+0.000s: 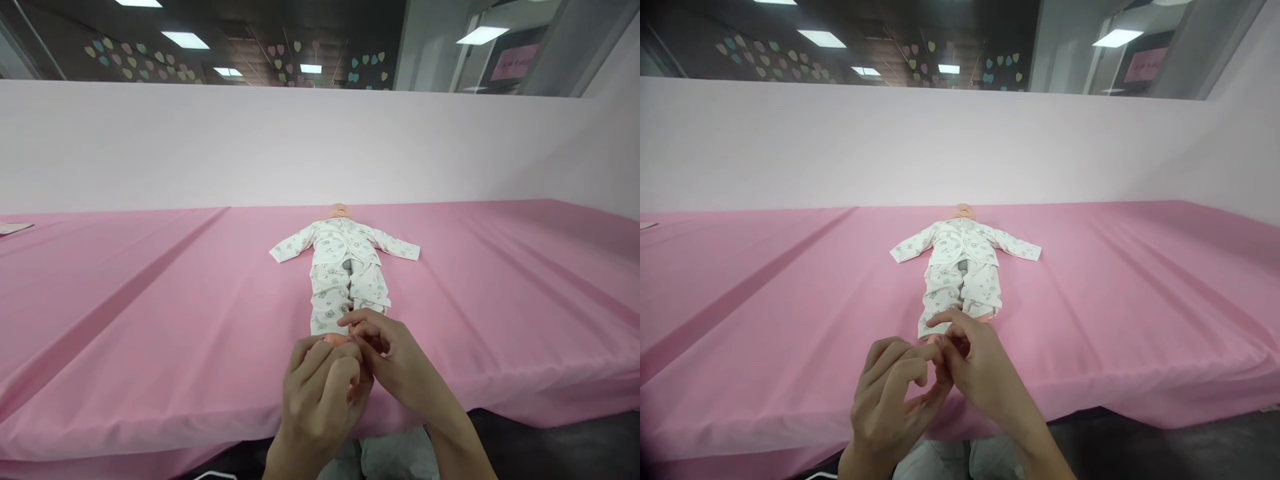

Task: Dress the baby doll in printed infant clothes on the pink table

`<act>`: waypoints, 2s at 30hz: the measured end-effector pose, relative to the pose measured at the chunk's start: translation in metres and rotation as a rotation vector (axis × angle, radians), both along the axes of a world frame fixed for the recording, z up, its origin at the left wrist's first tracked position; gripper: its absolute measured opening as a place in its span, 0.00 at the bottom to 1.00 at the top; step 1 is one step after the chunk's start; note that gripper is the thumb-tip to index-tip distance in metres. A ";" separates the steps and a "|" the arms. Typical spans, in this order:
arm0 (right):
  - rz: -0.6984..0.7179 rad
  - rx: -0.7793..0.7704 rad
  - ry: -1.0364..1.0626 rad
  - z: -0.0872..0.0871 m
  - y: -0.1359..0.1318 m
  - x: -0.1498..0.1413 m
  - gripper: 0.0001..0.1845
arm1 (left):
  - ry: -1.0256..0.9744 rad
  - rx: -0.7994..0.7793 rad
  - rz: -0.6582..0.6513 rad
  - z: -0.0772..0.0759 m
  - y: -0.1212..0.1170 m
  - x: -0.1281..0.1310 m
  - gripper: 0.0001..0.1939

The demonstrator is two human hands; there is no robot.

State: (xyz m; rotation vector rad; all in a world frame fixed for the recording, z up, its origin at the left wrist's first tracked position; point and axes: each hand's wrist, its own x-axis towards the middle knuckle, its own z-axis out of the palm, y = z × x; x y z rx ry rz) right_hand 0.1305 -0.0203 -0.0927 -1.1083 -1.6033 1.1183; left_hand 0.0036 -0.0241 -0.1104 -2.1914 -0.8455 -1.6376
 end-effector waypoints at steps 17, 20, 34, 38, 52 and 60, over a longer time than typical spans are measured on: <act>-0.034 0.015 -0.094 -0.004 -0.005 -0.002 0.15 | -0.025 -0.080 -0.072 -0.003 0.004 -0.003 0.17; -0.015 0.009 -0.088 -0.006 -0.005 -0.001 0.16 | -0.026 -0.095 -0.074 -0.004 0.005 -0.003 0.17; -0.051 0.019 -0.096 -0.005 -0.004 -0.001 0.12 | -0.025 -0.010 -0.062 -0.006 0.001 0.000 0.17; -0.025 0.018 -0.090 -0.003 -0.004 -0.003 0.12 | -0.022 -0.047 -0.071 -0.003 0.001 -0.001 0.17; 0.004 0.014 -0.124 0.002 -0.006 -0.003 0.06 | 0.004 -0.081 -0.166 -0.003 0.004 -0.005 0.17; 0.035 -0.002 -0.092 -0.001 -0.005 -0.001 0.06 | -0.031 -0.073 -0.191 -0.007 0.004 -0.003 0.17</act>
